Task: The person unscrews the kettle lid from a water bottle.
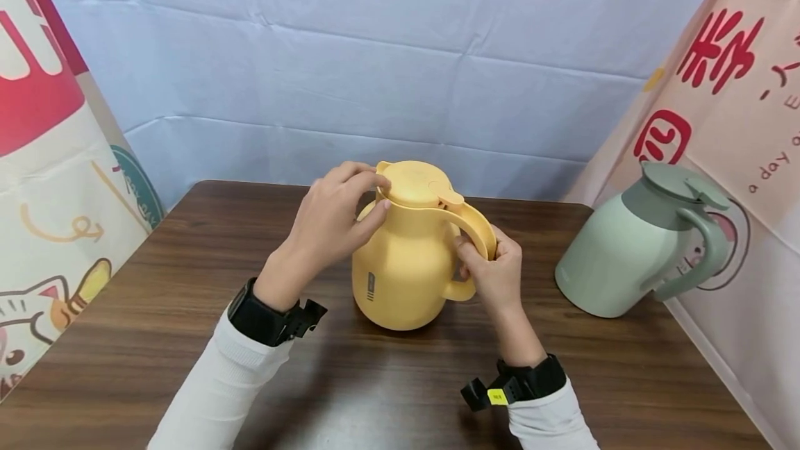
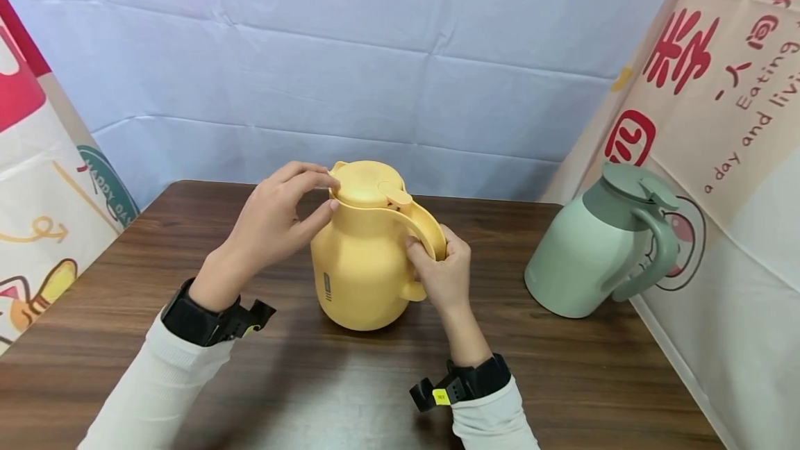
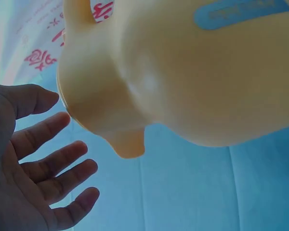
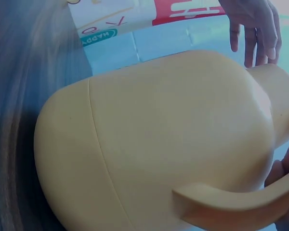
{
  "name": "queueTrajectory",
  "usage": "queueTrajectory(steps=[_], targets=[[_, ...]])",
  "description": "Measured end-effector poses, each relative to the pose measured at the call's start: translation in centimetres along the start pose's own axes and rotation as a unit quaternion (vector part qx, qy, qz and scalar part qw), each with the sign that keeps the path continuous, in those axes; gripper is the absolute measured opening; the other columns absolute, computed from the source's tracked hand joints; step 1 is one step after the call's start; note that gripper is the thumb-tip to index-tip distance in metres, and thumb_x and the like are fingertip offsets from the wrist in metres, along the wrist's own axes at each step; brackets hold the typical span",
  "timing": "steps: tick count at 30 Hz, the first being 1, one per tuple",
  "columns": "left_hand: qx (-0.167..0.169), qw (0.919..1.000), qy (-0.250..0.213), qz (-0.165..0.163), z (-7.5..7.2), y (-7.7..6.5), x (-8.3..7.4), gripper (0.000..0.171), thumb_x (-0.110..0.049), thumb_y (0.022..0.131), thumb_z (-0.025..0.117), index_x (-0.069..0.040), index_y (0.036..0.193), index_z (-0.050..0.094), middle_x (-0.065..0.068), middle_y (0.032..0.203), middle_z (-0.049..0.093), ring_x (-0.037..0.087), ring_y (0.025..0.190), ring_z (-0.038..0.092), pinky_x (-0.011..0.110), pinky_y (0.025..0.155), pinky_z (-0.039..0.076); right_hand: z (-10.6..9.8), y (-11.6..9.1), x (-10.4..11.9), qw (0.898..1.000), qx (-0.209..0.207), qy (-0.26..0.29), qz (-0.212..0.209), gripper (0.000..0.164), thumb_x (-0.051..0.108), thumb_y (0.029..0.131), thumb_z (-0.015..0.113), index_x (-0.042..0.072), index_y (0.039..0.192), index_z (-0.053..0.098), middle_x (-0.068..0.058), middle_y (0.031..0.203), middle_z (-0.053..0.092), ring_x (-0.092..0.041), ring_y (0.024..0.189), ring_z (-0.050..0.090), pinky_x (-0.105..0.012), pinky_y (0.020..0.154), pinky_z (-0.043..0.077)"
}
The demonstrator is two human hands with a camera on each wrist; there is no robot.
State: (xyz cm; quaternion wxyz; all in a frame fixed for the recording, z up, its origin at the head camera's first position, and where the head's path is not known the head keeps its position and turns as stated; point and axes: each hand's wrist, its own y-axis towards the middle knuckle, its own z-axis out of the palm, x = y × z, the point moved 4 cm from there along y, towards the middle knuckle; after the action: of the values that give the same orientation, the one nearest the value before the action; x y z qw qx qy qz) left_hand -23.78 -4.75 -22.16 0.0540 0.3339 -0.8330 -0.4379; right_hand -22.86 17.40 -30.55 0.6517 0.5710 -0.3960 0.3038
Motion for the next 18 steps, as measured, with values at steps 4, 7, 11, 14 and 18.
queueTrajectory(steps=[4,7,11,14,18], targets=[[0.004,0.9999,-0.007,0.014,0.2,0.9,-0.3,0.016,-0.015,0.084,0.064,-0.005,0.096,0.068,0.01,0.102,0.062,0.022,0.084,0.056,0.036,0.064,0.042,-0.2,-0.2,-0.2,1.0,0.003,-0.002,0.004,0.008,0.0,0.083,0.065,-0.007,0.084,0.061,-0.012,0.057,0.05,-0.024,0.041,0.049,-0.031,0.04,0.044],[0.01,0.9995,-0.018,0.026,0.3,1.6,-0.6,0.016,-0.016,0.085,0.063,-0.005,0.096,0.068,0.011,0.102,0.062,0.023,0.087,0.056,0.035,0.066,0.043,-0.3,-0.4,-0.3,1.0,0.014,-0.004,-0.001,0.01,0.002,0.084,0.065,-0.007,0.085,0.061,-0.015,0.057,0.05,-0.025,0.042,0.049,-0.03,0.041,0.044],[0.028,0.9986,-0.035,0.029,0.6,2.4,-0.9,0.018,-0.017,0.086,0.062,-0.005,0.098,0.068,0.01,0.103,0.061,0.022,0.086,0.056,0.033,0.067,0.044,-0.3,-0.5,-0.5,0.999,0.031,-0.011,-0.002,0.011,0.003,0.086,0.063,-0.006,0.084,0.058,-0.019,0.055,0.048,-0.026,0.042,0.048,-0.03,0.04,0.043],[0.051,0.9975,-0.043,0.026,1.0,2.9,-1.1,0.019,-0.018,0.087,0.062,-0.006,0.1,0.069,0.009,0.103,0.061,0.02,0.086,0.055,0.031,0.067,0.044,-0.3,-0.6,-0.6,0.999,0.041,-0.018,0.006,0.011,0.003,0.088,0.061,-0.004,0.083,0.055,-0.017,0.053,0.047,-0.024,0.041,0.047,-0.029,0.039,0.041],[0.088,0.9946,-0.047,0.026,1.6,3.6,-1.3,0.021,-0.022,0.088,0.061,-0.008,0.102,0.069,0.007,0.105,0.06,0.02,0.092,0.055,0.033,0.073,0.044,-0.1,-0.6,-0.7,0.999,0.046,-0.019,0.013,0.008,0.0,0.089,0.057,-0.005,0.084,0.053,-0.01,0.052,0.046,-0.021,0.04,0.044,-0.029,0.039,0.04]])
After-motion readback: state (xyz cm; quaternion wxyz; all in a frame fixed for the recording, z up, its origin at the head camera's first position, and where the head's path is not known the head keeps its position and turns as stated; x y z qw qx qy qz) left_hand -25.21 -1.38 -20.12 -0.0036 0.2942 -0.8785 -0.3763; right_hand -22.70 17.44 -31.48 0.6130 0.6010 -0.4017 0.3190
